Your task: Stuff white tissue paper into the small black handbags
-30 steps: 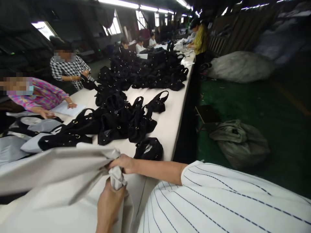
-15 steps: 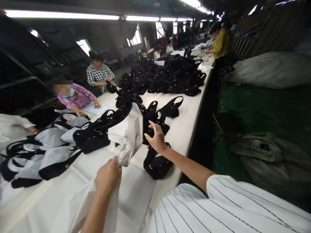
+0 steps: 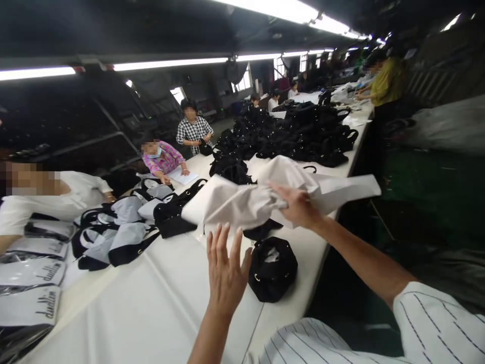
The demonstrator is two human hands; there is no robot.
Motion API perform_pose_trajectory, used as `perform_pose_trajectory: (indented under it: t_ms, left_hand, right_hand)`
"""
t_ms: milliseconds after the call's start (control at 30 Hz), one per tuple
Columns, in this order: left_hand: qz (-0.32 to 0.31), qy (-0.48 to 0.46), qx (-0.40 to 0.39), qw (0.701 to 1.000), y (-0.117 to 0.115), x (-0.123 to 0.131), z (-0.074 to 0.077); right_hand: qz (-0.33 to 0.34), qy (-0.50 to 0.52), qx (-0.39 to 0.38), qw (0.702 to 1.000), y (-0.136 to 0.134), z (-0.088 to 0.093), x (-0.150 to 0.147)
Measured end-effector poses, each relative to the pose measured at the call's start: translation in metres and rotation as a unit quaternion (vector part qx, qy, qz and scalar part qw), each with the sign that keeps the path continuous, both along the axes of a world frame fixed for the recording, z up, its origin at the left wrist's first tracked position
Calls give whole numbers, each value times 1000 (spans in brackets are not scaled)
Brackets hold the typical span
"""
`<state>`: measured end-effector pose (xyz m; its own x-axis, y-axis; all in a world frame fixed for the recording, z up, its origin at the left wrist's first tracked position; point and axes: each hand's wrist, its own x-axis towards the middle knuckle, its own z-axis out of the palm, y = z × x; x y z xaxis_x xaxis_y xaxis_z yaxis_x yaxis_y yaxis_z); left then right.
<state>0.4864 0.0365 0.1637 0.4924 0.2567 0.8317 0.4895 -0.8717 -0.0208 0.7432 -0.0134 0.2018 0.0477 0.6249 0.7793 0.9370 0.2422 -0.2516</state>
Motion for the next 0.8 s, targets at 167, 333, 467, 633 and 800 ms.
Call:
perform_pose_trajectory:
  t_ms: [167,333,467,633,800]
  left_hand:
    - [48,9,-313,948,-3,-11,-107]
    - [8,125,-540,832,-12,9,-176]
    - [66,159,-498,850,-6,33,-174]
    - [80,105,-472,871,9,17,-155]
    - [112,-54,-432,893,10,-84,-181]
  right_hand:
    - [-242,131,131,953,-37,-11,80]
    - [-292,175,107,934,-60,-49,94]
    - [-259,202,44,944,-59,-73,79]
    - [-280,195,-5,940,-63,-84,72]
    - [-302,141,3,943,-83,-90,87]
